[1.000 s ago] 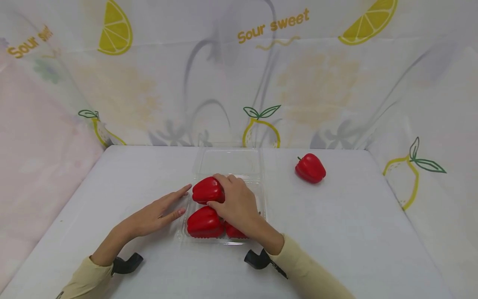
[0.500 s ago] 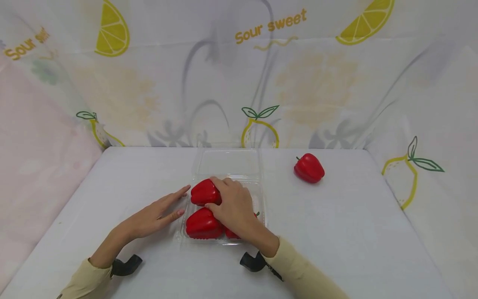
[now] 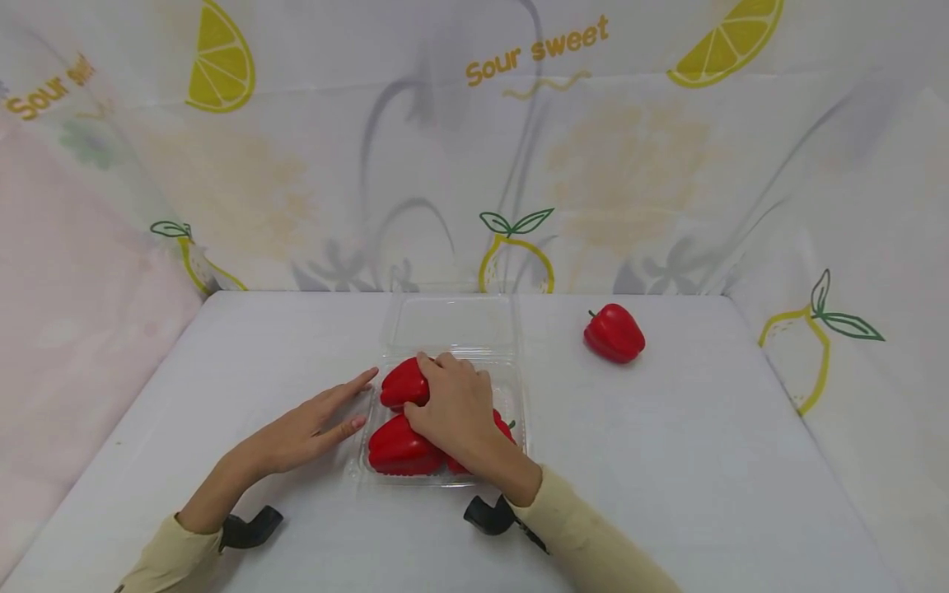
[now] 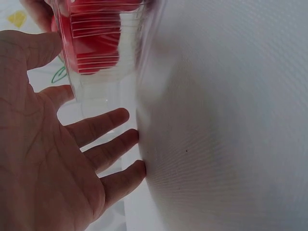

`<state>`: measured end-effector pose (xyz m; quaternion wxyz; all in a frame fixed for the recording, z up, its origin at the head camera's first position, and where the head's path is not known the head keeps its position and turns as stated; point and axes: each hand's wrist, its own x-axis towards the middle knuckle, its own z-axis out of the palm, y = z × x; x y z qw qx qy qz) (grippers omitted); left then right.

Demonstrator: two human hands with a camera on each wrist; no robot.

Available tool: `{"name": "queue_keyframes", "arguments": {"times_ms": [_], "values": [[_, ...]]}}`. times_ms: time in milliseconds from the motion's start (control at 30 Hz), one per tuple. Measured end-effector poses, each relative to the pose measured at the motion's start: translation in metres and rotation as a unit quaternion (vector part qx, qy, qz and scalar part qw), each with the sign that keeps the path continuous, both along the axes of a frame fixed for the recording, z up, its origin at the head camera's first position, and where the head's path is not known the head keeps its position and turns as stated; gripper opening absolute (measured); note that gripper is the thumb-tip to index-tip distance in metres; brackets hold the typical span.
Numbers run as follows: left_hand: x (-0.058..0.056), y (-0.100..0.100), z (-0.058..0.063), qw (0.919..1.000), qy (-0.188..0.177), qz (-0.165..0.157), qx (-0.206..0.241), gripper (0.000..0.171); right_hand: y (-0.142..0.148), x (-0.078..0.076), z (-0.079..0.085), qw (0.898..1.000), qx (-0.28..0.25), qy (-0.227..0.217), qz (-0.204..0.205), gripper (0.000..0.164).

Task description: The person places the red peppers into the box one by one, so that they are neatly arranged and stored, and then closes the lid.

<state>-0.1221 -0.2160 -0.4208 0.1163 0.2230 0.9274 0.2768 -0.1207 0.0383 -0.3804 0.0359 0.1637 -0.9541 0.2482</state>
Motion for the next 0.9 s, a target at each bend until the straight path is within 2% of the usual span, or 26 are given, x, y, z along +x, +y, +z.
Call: {"name": "queue_keyframes", "arguments": {"times_ms": [200,433,733,900], "values": [[0.000,0.001,0.000,1.0000,-0.002,-0.002,0.003,0.071,-0.001,-0.002,-0.006,1.000,0.007,0.002,-0.003,0.065],[0.000,0.001,0.001,1.0000,0.001,-0.001,0.007,0.072,0.004,-0.002,-0.004,1.000,0.007,-0.007,0.010,0.063],[0.000,0.000,0.001,0.9999,0.003,-0.006,0.013,0.071,0.018,-0.003,0.003,0.999,-0.020,-0.043,0.019,0.060],[0.001,-0.001,0.002,0.9999,0.001,-0.005,0.015,0.071,0.025,-0.002,0.008,0.998,-0.049,-0.045,0.018,0.055]]}}
